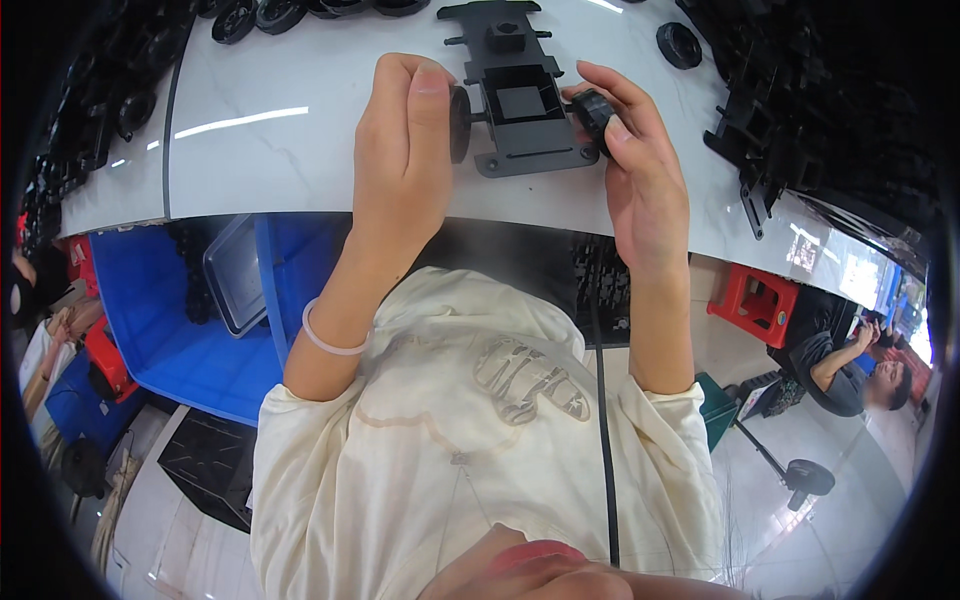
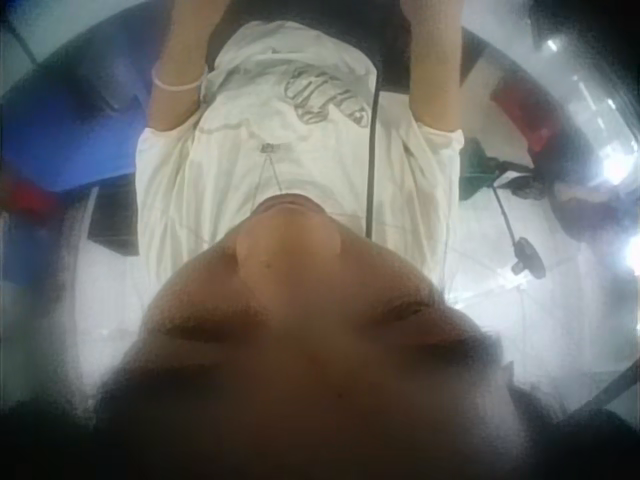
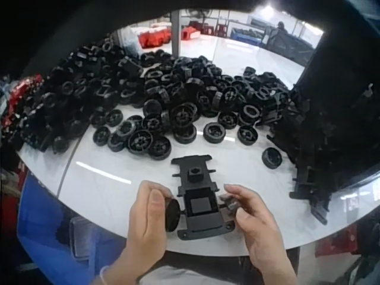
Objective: The person assembles toy vehicle chassis by attaching wheels to plastic chassis frames by hand and placing each assembled chassis onto a pile.
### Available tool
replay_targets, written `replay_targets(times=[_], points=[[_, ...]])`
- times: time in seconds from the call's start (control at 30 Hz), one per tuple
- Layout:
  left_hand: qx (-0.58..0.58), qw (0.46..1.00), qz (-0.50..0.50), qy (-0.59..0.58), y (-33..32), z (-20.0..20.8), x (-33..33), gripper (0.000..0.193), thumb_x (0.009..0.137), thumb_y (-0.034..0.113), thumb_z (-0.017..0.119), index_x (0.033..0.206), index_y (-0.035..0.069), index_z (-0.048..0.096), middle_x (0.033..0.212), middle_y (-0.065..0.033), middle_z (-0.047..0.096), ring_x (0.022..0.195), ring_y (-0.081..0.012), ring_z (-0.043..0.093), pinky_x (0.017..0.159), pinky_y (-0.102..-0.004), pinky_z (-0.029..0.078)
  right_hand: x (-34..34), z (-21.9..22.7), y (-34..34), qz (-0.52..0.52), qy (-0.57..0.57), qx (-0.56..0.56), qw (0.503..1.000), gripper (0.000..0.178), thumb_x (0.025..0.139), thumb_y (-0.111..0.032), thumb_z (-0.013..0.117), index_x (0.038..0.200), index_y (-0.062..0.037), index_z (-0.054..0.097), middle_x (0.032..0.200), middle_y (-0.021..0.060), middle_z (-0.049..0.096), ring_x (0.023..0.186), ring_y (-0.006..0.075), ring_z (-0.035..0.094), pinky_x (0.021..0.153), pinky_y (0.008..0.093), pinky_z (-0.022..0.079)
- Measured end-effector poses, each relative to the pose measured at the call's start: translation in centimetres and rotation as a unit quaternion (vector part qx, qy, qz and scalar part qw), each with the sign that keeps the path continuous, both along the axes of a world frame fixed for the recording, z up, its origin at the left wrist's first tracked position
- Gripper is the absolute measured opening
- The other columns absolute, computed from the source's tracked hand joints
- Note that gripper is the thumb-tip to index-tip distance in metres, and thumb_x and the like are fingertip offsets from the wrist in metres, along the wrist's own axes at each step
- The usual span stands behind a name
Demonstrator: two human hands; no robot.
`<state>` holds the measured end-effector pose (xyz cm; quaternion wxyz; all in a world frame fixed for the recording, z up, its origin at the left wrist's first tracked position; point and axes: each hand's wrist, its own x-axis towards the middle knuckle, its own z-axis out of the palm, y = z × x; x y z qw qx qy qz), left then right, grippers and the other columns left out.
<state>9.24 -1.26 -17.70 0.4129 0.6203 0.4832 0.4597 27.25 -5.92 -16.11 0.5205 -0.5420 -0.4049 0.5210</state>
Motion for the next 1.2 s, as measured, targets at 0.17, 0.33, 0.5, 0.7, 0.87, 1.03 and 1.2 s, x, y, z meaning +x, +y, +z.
replay_targets(times=[0.17, 0.33, 0.5, 0.7, 0.87, 1.03, 1.2], points=[[-0.013, 0.999, 0.002, 0.035, 0.4, 0.6, 0.3, 0.034, 0.102, 0.03, 0.037, 0.09, 0.0, 0.048, 0.067, -0.0082, 0.049, 0.062, -0.0164, 0.044, 0.06, -0.0295, 0.041, 1.0, 0.1, 0.0, -0.005, 0.013, 0.002, 1.0, 0.04, 0.087, -0.019, 0.056, 0.125, -0.0061, 0.055, 0.114, 0.0062, 0.057, 0.103, 0.013, 0.051, 0.096, 0.0267, 0.034], [-0.009, 0.998, -0.003, 0.055, 0.6, 0.9, 0.5, 0.033, 0.102, 0.03, 0.038, 0.09, 0.0, 0.047, 0.064, -0.0075, 0.047, 0.06, -0.0162, 0.043, 0.058, -0.0301, 0.04, 1.5, 0.0, 0.1, 0.02, -0.014, 0.007, 1.0, 0.041, 0.087, -0.02, 0.064, 0.124, -0.006, 0.056, 0.102, 0.0052, 0.061, 0.097, 0.0119, 0.055, 0.091, 0.0253, 0.039], [0.008, 0.998, -0.009, 0.063, 0.4, 0.3, 0.6, 0.044, 0.102, 0.039, 0.032, 0.094, 0.002, 0.053, 0.073, -0.0015, 0.044, 0.065, -0.008, 0.033, 0.059, -0.024, 0.029, 1.9, -0.7, 0.4, 0.028, -0.011, 0.025, 0.999, 0.043, 0.084, -0.019, 0.069, 0.124, -0.0051, 0.056, 0.109, 0.0059, 0.059, 0.1, 0.012, 0.054, 0.091, 0.0252, 0.04], [0.004, 0.998, -0.024, 0.063, 0.5, 0.3, 0.6, 0.044, 0.102, 0.039, 0.033, 0.095, 0.002, 0.054, 0.07, 0.0007, 0.042, 0.063, -0.0065, 0.033, 0.057, -0.0232, 0.027, 2.6, -0.9, 1.1, 0.032, -0.02, 0.035, 0.999, 0.048, 0.083, -0.023, 0.07, 0.124, -0.0036, 0.055, 0.117, 0.0075, 0.056, 0.106, 0.0139, 0.052, 0.092, 0.0246, 0.039], [0.005, 0.998, -0.024, 0.054, 0.6, 0.1, 0.5, 0.043, 0.102, 0.038, 0.034, 0.095, 0.002, 0.055, 0.069, 0.0016, 0.042, 0.061, -0.0052, 0.032, 0.055, -0.0222, 0.026, 2.7, -0.8, 1.7, 0.023, -0.026, 0.038, 0.999, 0.044, 0.084, -0.02, 0.07, 0.123, -0.0035, 0.056, 0.115, 0.0065, 0.057, 0.106, 0.0149, 0.053, 0.095, 0.0268, 0.04], [-0.01, 0.999, -0.024, 0.048, 0.7, -0.1, 0.6, 0.041, 0.102, 0.039, 0.034, 0.101, 0.003, 0.054, 0.077, 0.0, 0.048, 0.064, -0.0057, 0.034, 0.058, -0.0208, 0.029, 2.7, -1.2, 2.1, 0.052, -0.027, 0.069, 0.996, 0.045, 0.084, -0.02, 0.07, 0.122, -0.0019, 0.054, 0.114, 0.0065, 0.057, 0.103, 0.0147, 0.054, 0.089, 0.0264, 0.043], [0.035, 0.998, -0.058, 0.011, 1.3, -0.8, 0.2, 0.045, 0.101, 0.041, 0.037, 0.11, -0.002, 0.046, 0.093, -0.0086, 0.05, 0.071, -0.0117, 0.045, 0.066, -0.024, 0.039, 2.5, -1.1, 2.1, 0.094, -0.032, 0.075, 0.992, 0.044, 0.085, -0.021, 0.069, 0.121, -0.0016, 0.053, 0.109, 0.0046, 0.056, 0.094, 0.0124, 0.055, 0.081, 0.0244, 0.045]])
